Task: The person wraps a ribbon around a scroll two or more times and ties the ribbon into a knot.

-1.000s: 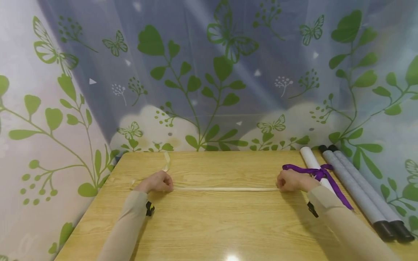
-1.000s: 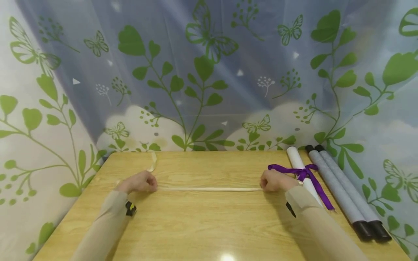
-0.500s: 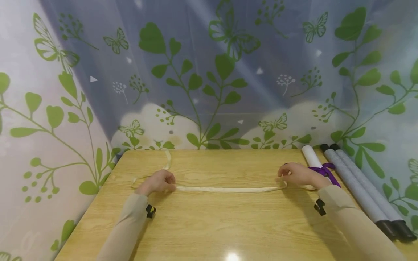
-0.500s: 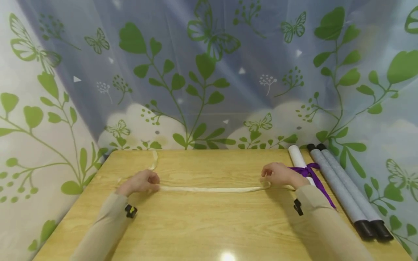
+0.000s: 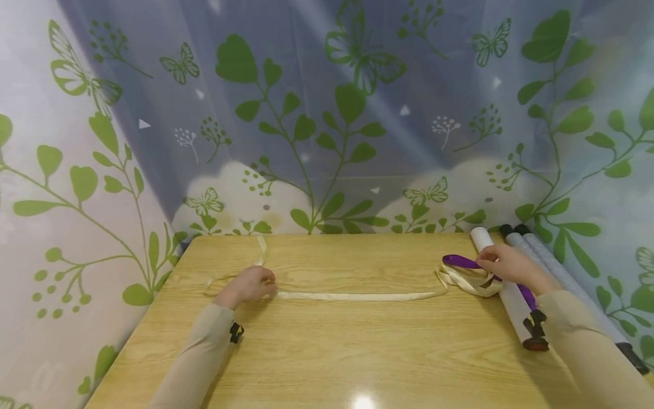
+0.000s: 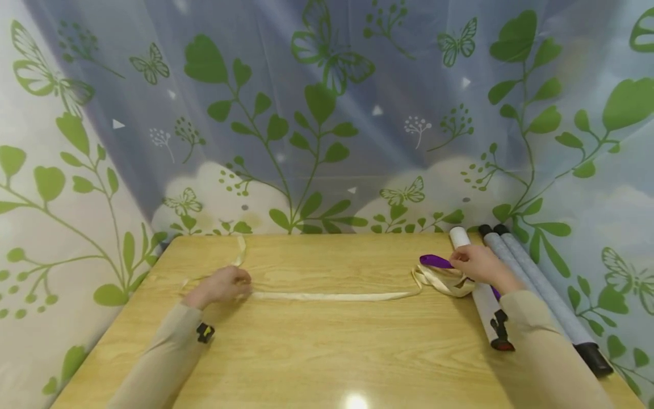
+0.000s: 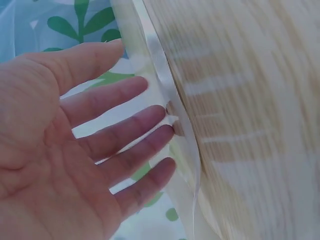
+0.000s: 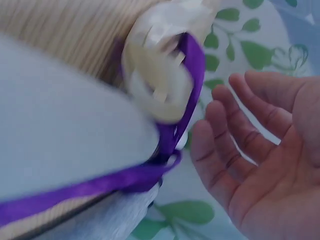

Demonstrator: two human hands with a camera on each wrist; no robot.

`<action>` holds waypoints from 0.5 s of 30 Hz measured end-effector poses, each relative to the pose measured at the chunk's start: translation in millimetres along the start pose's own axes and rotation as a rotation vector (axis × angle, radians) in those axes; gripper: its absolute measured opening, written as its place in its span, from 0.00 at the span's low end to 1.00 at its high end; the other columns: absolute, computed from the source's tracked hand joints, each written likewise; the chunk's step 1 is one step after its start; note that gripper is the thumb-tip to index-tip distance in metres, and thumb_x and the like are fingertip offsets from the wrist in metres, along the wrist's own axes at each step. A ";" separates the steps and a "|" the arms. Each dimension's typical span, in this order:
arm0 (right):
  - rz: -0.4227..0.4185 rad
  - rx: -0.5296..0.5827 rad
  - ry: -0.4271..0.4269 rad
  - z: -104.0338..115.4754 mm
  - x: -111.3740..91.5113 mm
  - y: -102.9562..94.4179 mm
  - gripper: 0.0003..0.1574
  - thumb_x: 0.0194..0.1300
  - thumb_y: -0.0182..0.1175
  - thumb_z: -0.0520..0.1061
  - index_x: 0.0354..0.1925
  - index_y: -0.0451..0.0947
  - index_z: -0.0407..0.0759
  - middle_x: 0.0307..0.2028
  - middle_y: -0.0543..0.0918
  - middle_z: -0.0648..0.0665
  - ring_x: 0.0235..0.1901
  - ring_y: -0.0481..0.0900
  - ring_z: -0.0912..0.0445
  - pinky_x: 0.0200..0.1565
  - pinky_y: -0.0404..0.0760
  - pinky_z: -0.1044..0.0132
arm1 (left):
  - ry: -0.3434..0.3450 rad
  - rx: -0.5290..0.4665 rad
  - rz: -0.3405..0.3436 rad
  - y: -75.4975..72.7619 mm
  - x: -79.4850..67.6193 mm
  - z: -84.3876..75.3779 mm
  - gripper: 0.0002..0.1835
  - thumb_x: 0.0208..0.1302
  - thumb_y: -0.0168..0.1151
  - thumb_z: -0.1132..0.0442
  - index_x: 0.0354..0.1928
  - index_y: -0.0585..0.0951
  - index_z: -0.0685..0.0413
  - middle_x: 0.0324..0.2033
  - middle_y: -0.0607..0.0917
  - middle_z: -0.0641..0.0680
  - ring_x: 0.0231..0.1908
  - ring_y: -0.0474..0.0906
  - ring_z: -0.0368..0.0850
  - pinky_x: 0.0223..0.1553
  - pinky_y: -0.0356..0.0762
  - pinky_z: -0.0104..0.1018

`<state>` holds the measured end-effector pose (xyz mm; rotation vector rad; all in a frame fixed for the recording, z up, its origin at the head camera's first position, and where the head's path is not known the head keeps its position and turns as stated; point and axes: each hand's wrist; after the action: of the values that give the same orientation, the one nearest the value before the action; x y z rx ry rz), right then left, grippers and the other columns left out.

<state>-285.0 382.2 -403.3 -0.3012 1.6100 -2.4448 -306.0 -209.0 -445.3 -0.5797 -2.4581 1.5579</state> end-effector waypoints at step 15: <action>-0.112 -0.149 0.146 -60.2 -45.9 -17.4 0.18 0.56 0.51 0.32 0.44 0.76 0.24 0.40 0.78 0.19 0.41 0.75 0.24 0.40 0.76 0.37 | 0.093 -0.052 -0.170 14.5 2.3 -21.6 0.18 0.69 0.61 0.56 0.55 0.81 0.59 0.52 0.83 0.62 0.53 0.80 0.59 0.53 0.77 0.54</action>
<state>-258.5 454.5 -413.4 -0.2467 1.8898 -2.4843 -297.3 -184.7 -449.0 -0.4278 -2.4142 1.3754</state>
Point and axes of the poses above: each hand's wrist, its own x-axis towards the middle knuckle, its own y-axis out of the palm, z = x × y
